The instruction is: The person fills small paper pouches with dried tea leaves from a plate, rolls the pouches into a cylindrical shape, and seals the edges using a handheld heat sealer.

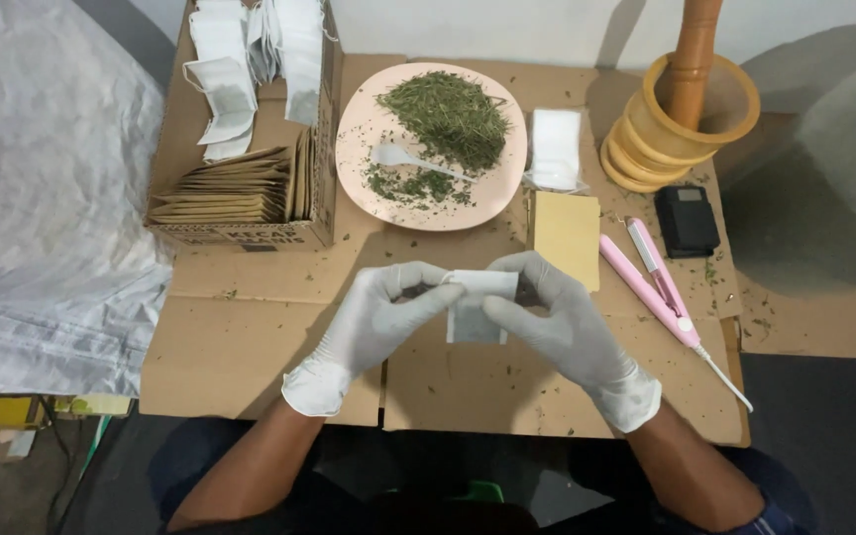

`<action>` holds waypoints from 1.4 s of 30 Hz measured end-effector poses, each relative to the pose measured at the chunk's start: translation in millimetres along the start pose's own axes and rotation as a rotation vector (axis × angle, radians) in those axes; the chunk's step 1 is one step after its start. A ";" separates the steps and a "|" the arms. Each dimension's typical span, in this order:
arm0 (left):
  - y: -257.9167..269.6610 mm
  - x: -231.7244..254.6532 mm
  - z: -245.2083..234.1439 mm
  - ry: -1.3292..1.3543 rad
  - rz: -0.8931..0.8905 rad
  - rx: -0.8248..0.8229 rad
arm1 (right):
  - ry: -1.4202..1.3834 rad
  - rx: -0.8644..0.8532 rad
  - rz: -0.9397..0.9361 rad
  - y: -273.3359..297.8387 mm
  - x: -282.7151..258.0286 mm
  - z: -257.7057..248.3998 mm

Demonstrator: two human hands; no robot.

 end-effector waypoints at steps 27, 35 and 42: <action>29.5 2.9 29.7 0.019 0.417 -0.265 | -0.162 0.109 0.149 2.4 4.8 -20.1; 30.3 15.7 32.5 -0.050 0.539 -0.110 | -0.133 0.042 0.180 5.0 0.0 -7.3; 32.2 28.0 26.1 -0.034 0.591 -0.025 | 0.148 0.122 0.132 8.7 -11.6 -14.7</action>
Point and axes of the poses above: each hand's wrist, its own y-axis away from the middle knuckle, its own z-axis out of the palm, x = y × z, the point moved 6 cm from there along -y, towards the middle knuckle, and after that the axes turned 4 degrees about y, right-handed, at the moved point
